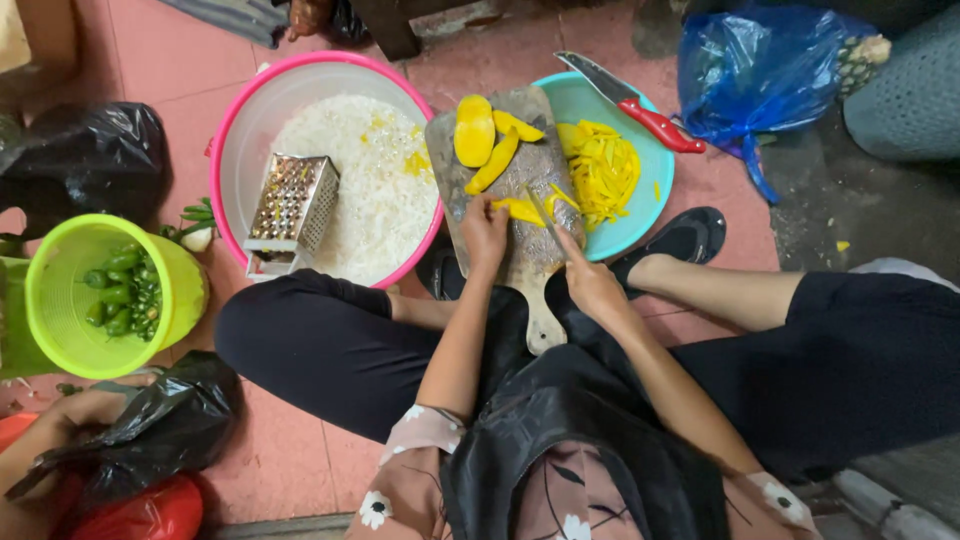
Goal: Slicing peeled yellow mangoes into thin strips on a wooden cutting board.
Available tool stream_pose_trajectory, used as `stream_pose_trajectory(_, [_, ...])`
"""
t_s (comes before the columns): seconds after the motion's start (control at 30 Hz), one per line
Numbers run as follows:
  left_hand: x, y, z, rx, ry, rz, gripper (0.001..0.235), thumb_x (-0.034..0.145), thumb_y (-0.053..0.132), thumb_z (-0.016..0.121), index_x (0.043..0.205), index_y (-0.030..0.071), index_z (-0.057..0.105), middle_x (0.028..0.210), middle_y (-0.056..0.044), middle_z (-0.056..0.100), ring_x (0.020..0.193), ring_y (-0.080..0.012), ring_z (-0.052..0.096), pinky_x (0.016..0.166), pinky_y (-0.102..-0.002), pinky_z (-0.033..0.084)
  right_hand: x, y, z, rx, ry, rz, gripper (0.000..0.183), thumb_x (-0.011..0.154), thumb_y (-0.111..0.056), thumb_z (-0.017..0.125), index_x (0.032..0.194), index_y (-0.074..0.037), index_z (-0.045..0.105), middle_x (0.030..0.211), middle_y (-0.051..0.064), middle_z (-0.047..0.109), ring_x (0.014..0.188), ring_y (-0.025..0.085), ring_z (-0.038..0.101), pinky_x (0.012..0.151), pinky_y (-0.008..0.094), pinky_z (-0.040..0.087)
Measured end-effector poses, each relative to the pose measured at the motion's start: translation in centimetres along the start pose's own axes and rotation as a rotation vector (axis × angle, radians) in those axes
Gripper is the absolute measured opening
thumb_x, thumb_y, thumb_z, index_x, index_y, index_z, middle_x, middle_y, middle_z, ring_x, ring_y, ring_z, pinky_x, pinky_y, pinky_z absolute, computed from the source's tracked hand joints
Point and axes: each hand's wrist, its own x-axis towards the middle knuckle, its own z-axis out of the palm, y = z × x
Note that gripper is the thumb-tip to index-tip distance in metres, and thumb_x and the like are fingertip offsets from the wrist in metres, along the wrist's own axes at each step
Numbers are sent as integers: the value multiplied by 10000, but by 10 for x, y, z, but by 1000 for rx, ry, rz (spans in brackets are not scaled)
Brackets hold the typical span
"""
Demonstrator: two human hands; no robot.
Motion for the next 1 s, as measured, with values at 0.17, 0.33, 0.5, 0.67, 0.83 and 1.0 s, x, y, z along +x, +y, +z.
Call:
stream_pose_trajectory(0.17, [2, -2, 3, -12, -10, -5, 221, 812, 142, 793, 1018, 97, 727, 799, -115, 666, 768, -291, 702, 760, -383, 550, -10, 0, -5, -116, -56, 34, 698, 1022, -208, 366, 1572, -518, 70, 980, 348, 695, 991, 514, 688, 888, 547, 566])
stream_pose_trajectory(0.33, [-1, -1, -1, 16, -23, 8, 242, 820, 179, 795, 1039, 111, 720, 861, -146, 696, 825, -328, 721, 794, -423, 555, -17, 14, 5, -235, -39, 25, 691, 1030, -224, 358, 1583, -514, 62, 952, 317, 711, 976, 488, 708, 879, 521, 580])
stream_pose_trajectory(0.5, [5, -3, -2, -7, -19, -34, 206, 837, 138, 793, 1033, 136, 732, 796, -70, 681, 768, -230, 702, 779, -352, 553, -59, -39, -51, 114, -142, 73, 659, 1010, -266, 381, 1555, -546, 142, 1026, 373, 684, 1052, 503, 666, 934, 520, 561])
stream_pose_trajectory(0.67, [-2, 12, -5, -16, -5, -56, 198, 827, 148, 800, 1015, 134, 736, 782, -71, 684, 757, -225, 694, 761, -345, 553, -34, -26, -36, 158, -63, 55, 650, 1029, -233, 354, 1588, -471, 121, 913, 401, 673, 941, 510, 688, 901, 523, 580])
stream_pose_trajectory(0.83, [3, 13, -6, -53, 8, -61, 181, 833, 105, 778, 1008, 87, 733, 779, -113, 681, 729, -243, 676, 739, -351, 543, -26, -27, -53, 189, 48, 157, 630, 1041, -313, 330, 1603, -413, 62, 1049, 417, 657, 1137, 506, 624, 1047, 558, 475])
stream_pose_trajectory(1.0, [0, 16, -8, -35, 8, -32, 173, 838, 123, 782, 1002, 104, 729, 783, -112, 682, 729, -263, 692, 710, -366, 549, 26, 59, 14, -1, 256, 5, 472, 965, -190, 442, 1368, -101, 213, 1025, 323, 666, 1012, 492, 665, 864, 589, 530])
